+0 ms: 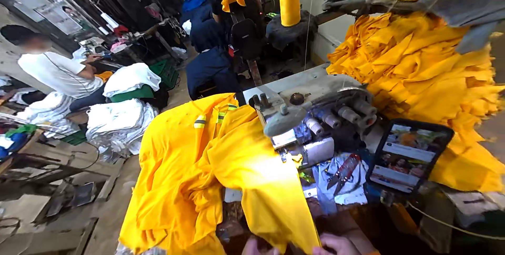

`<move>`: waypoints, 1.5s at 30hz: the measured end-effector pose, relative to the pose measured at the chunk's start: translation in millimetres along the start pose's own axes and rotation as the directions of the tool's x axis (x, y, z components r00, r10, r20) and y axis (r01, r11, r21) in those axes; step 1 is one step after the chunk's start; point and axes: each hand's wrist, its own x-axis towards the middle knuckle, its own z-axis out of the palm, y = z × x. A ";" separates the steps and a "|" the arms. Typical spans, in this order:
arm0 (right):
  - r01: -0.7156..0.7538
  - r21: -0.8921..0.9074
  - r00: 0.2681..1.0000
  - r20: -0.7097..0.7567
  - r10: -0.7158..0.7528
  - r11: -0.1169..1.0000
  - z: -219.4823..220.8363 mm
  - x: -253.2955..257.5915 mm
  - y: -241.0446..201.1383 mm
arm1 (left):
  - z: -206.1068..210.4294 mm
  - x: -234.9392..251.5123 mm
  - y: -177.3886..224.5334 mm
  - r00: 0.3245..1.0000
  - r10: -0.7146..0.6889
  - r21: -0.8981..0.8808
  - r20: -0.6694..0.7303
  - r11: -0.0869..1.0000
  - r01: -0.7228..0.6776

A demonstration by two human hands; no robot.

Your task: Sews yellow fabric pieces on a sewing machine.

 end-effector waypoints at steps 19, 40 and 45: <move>-0.054 0.125 0.995 -0.079 0.064 0.991 2.3 -60.2 -22.3 | 54.3 -74.9 8.3 0.867 0.315 -0.103 -0.385 0.919 -0.380; 0.322 0.121 0.886 -0.390 -0.253 0.939 -10.4 112.6 -107.1 | -69.3 90.2 169.2 0.907 0.421 0.034 0.015 0.907 -0.421; 0.325 0.155 0.844 -0.492 -0.212 0.933 3.4 128.3 -108.3 | -87.2 132.8 181.2 0.943 0.325 -0.058 -0.065 0.943 -0.329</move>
